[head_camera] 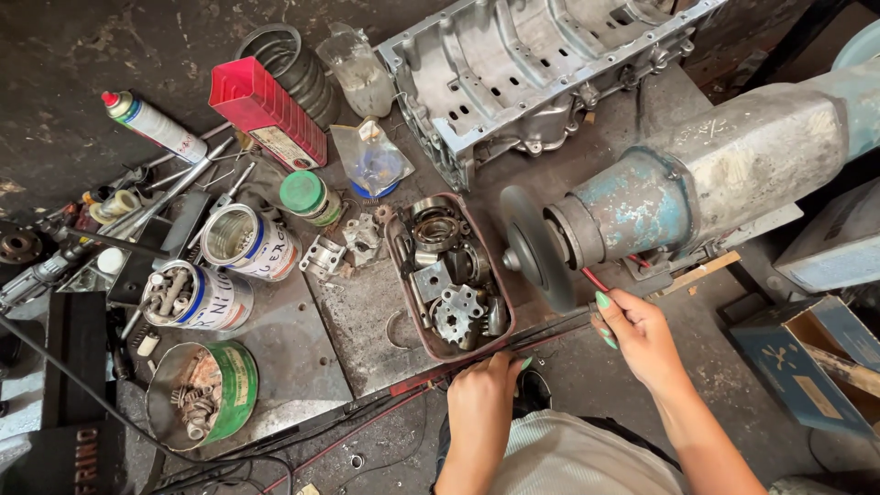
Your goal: Cleaning a small metal engine component using a bench grinder and a hand tool
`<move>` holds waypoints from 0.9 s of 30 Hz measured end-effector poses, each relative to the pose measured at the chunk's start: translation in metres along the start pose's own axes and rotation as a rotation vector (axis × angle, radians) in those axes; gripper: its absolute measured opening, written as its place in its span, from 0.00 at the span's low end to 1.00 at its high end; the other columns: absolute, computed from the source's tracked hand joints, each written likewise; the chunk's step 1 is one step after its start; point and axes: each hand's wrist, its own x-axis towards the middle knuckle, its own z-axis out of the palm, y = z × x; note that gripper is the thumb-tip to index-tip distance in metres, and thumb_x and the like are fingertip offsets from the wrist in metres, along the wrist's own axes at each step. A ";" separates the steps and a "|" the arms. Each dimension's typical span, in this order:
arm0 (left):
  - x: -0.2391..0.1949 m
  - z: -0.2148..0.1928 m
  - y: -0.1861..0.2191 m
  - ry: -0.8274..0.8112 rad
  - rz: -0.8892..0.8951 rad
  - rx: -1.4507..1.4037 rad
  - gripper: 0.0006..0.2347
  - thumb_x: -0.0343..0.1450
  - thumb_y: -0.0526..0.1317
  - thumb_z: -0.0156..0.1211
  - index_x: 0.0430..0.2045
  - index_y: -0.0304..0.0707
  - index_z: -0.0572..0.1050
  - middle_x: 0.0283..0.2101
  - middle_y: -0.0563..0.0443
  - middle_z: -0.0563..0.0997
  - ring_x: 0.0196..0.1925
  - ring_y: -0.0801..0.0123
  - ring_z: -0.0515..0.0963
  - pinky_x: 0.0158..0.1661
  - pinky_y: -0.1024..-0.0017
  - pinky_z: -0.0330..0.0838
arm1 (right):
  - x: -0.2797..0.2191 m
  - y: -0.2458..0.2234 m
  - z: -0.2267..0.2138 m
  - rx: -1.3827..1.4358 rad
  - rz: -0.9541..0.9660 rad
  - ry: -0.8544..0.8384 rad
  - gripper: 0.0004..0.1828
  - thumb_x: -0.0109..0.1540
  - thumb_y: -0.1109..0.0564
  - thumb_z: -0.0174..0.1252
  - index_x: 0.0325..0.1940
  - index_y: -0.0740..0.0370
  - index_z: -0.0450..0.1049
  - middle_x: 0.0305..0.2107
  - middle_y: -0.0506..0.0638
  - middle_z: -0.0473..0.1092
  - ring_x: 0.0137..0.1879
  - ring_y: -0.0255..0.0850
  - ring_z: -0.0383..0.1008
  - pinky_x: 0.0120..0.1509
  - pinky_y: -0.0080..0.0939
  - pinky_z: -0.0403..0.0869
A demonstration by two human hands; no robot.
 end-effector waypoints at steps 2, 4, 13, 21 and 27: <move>0.000 0.000 0.000 0.004 -0.005 0.003 0.12 0.73 0.50 0.58 0.24 0.45 0.71 0.18 0.54 0.75 0.17 0.58 0.76 0.17 0.62 0.66 | 0.000 -0.001 0.000 -0.003 0.003 0.004 0.21 0.69 0.51 0.47 0.23 0.58 0.59 0.15 0.45 0.58 0.21 0.31 0.52 0.28 0.31 0.52; 0.000 0.001 -0.001 0.006 -0.010 0.005 0.12 0.73 0.50 0.58 0.24 0.46 0.72 0.18 0.55 0.76 0.17 0.59 0.76 0.17 0.62 0.67 | 0.000 0.004 0.000 -0.006 0.009 0.009 0.21 0.69 0.51 0.47 0.22 0.57 0.59 0.15 0.45 0.59 0.21 0.31 0.52 0.28 0.32 0.52; -0.001 0.006 -0.005 0.022 -0.035 0.035 0.12 0.71 0.51 0.59 0.24 0.46 0.72 0.18 0.54 0.76 0.18 0.58 0.77 0.18 0.62 0.68 | 0.000 0.007 -0.001 0.098 0.003 0.032 0.20 0.68 0.51 0.48 0.23 0.59 0.60 0.16 0.46 0.57 0.23 0.32 0.53 0.25 0.31 0.52; -0.002 0.008 -0.008 0.001 -0.053 0.079 0.12 0.72 0.52 0.57 0.26 0.47 0.72 0.17 0.54 0.76 0.17 0.58 0.77 0.16 0.61 0.67 | -0.004 -0.010 0.001 0.193 0.006 0.070 0.21 0.68 0.54 0.47 0.22 0.56 0.52 0.17 0.43 0.46 0.23 0.33 0.51 0.25 0.32 0.48; -0.003 -0.021 0.007 -0.282 -0.108 -0.176 0.17 0.72 0.59 0.51 0.30 0.49 0.75 0.24 0.50 0.81 0.24 0.45 0.79 0.23 0.51 0.69 | -0.036 -0.045 -0.022 0.263 -0.026 0.205 0.19 0.70 0.51 0.47 0.26 0.60 0.62 0.17 0.43 0.53 0.24 0.30 0.52 0.25 0.30 0.50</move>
